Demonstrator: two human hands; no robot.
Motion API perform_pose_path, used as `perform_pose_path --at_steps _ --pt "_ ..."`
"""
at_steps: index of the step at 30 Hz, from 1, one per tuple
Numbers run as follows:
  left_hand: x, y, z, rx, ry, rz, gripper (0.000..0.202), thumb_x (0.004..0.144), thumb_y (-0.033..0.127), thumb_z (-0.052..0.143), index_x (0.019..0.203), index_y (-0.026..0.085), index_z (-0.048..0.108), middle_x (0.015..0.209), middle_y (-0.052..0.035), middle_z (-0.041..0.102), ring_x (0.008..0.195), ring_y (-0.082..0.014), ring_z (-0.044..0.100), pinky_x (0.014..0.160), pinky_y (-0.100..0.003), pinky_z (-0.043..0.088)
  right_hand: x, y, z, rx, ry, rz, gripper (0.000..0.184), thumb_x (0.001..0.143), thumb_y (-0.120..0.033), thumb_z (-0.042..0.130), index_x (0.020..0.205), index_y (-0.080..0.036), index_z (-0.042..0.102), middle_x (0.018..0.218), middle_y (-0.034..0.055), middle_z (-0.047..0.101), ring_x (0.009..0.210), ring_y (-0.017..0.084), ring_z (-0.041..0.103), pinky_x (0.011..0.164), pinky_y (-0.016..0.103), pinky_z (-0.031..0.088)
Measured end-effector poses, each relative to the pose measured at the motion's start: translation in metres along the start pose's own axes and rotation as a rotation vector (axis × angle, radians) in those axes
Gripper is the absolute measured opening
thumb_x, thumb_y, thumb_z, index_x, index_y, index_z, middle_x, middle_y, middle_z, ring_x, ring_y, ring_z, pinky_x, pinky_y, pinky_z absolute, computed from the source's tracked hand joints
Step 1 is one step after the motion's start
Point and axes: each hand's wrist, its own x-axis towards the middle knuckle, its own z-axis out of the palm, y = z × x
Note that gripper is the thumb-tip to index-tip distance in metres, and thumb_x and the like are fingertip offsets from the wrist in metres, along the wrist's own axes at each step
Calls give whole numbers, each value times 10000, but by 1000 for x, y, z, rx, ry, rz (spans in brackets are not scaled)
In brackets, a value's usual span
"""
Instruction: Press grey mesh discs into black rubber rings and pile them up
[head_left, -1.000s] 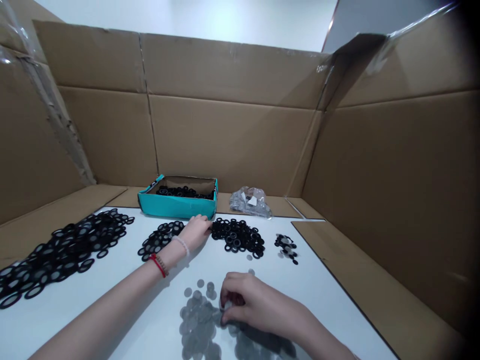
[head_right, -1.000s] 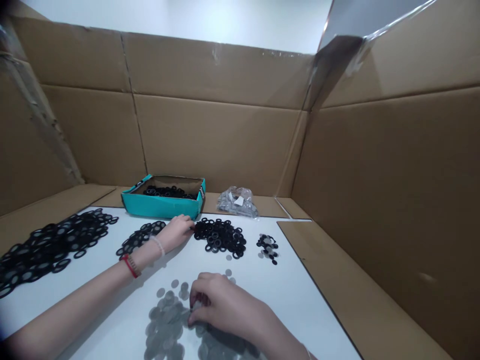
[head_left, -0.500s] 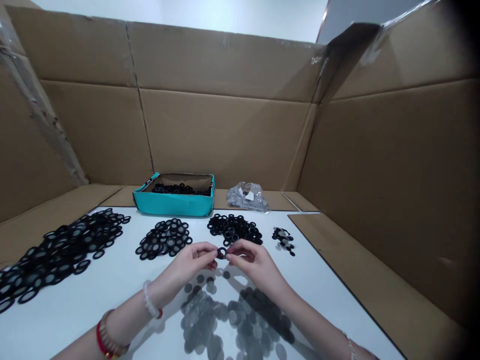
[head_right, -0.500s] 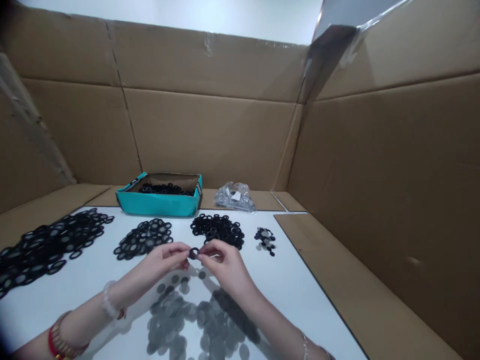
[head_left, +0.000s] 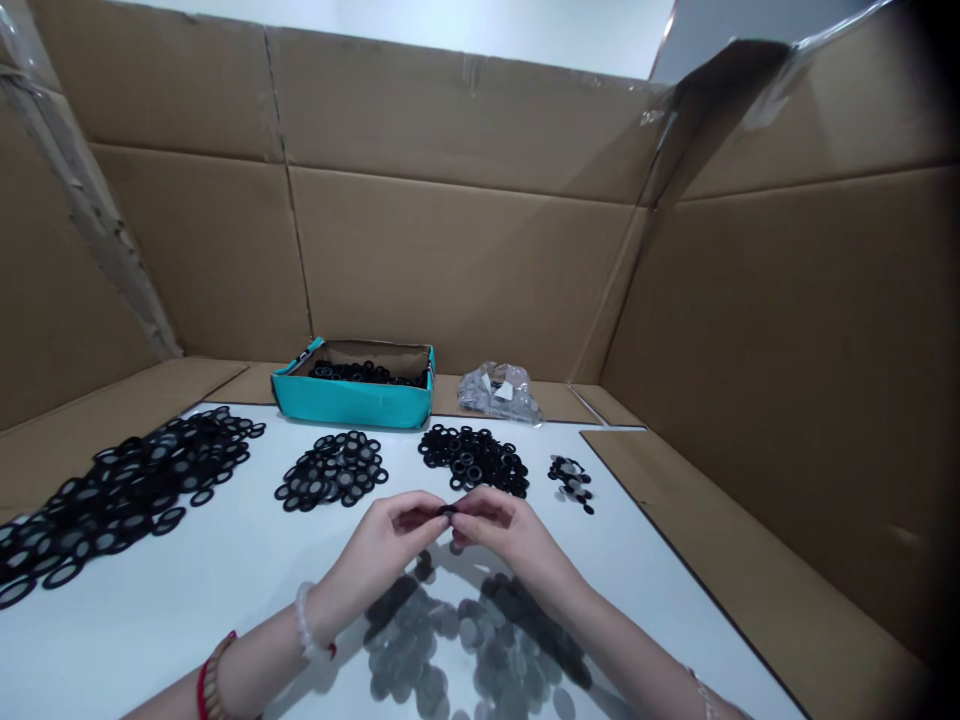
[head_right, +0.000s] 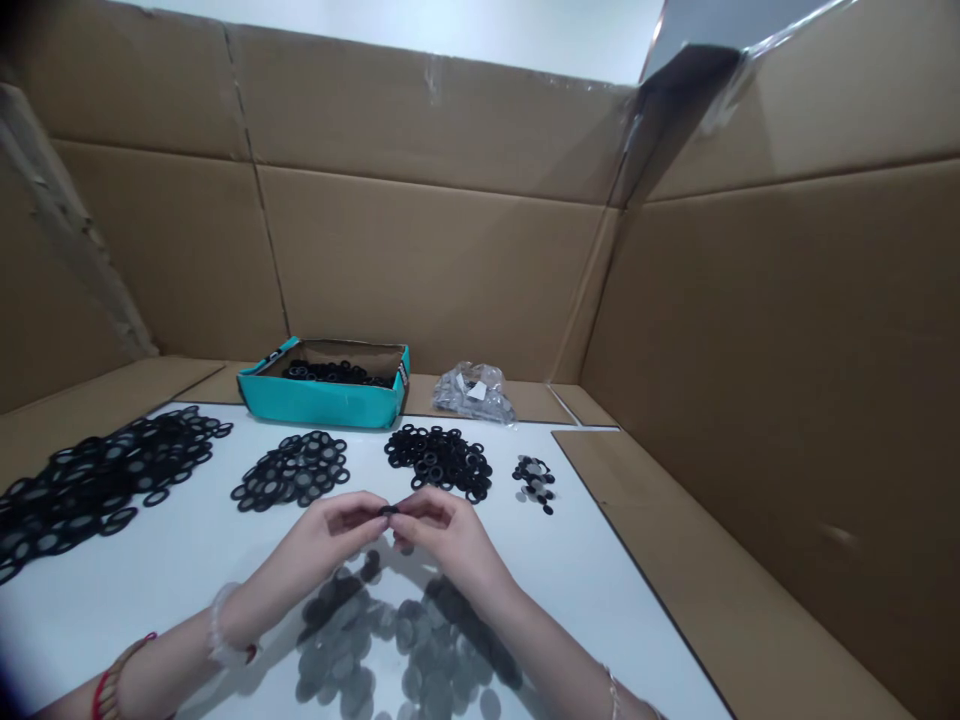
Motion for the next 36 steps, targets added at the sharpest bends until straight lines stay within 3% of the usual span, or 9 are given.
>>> perform_pose_path --at_steps 8,13,25,36 --pt "-4 4 -2 246 77 116 163 791 274 547 702 167 632 734 -31 593 722 -173 570 654 -251 444 -3 2 2 -151 49 -152 201 721 -339 668 680 -150 617 722 6 578 639 141 583 603 263 488" --pt "-3 7 -3 257 78 132 136 790 248 541 732 164 630 757 -28 604 736 -167 570 668 -245 440 -3 -4 -2 -241 54 -228 160 745 -309 645 688 -160 629 738 15 581 723 152 567 616 240 476" --pt "-4 7 -3 -44 29 -2 177 791 319 570 820 150 612 698 -11 613 670 -150 596 586 -225 435 -5 -10 -2 -287 28 -242 209 769 -333 606 644 -167 588 677 3 539 660 145 523 596 258 430" --pt "-8 13 9 -71 13 -46 207 801 345 548 817 140 576 551 -6 610 545 -123 532 528 -213 368 -9 -21 -2 -130 -11 -87 311 762 -395 602 582 -162 500 620 -25 476 596 110 426 569 232 321"
